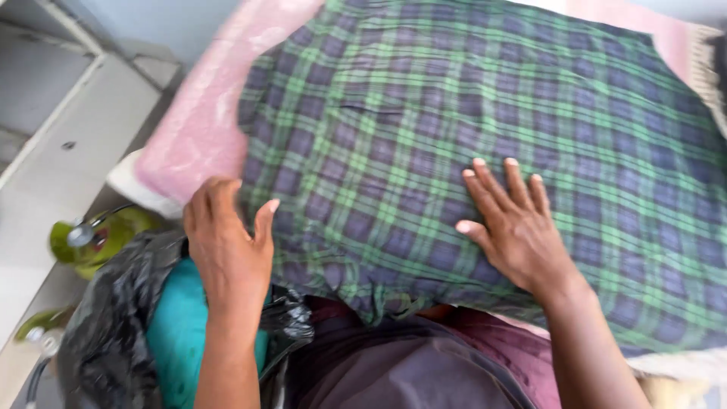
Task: The person folds a green and purple plaid shirt on a bed. They smooth the fabric, fold the sleeves inward, and fold the shirt in half. A dog is visible in the background, and the person briefly interacts with it.
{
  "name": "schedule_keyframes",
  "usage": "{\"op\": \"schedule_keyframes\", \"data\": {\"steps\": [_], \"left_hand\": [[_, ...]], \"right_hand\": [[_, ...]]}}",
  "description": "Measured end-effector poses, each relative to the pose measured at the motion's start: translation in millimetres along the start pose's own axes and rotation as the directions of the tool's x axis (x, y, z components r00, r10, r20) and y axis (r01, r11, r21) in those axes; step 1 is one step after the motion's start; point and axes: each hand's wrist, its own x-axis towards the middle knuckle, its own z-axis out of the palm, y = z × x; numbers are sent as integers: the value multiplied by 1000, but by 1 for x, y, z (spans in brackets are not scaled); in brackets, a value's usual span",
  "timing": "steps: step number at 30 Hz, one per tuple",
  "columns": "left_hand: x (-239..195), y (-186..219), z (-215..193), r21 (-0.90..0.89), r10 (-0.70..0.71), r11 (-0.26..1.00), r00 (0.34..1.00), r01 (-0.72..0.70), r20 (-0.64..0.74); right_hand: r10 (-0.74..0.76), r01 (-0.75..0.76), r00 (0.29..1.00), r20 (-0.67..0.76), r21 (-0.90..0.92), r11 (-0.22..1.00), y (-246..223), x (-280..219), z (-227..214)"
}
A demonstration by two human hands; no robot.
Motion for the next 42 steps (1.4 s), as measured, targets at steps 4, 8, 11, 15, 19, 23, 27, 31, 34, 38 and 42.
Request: {"op": "schedule_keyframes", "data": {"steps": [4,8,11,15,19,23,27,31,34,38,42], "left_hand": [[7,52,58,-146,485,864,874,-482,-18],[22,77,105,-115,560,829,814,-548,153],[34,66,110,74,490,841,813,-536,315],[40,57,95,97,394,889,856,-447,336],[50,87,99,331,186,866,857,-373,481],[66,120,136,14,581,791,760,-611,292],[72,109,152,-22,548,811,747,-585,377],[67,92,151,-78,506,854,786,-514,355],[69,92,159,-20,506,846,790,-533,348],[72,101,155,-60,511,847,780,-528,361],[71,106,141,-196,523,852,802,-485,290]], "right_hand": [[136,-139,990,38,114,984,28,-30,0],[456,-458,889,49,49,888,90,-63,-5],[635,-634,772,33,-22,773,142,-104,-7],[728,-728,685,-9,39,685,177,-142,-17],[625,-633,770,-129,-28,774,151,-116,-27],[297,-304,949,102,59,951,150,-32,-14],[295,-306,940,171,44,951,215,8,10],[466,-473,880,92,70,878,306,12,7],[499,-499,866,17,-3,867,339,36,20],[458,-463,836,-302,62,884,384,100,48],[621,-567,746,-241,259,782,414,145,72]]}}
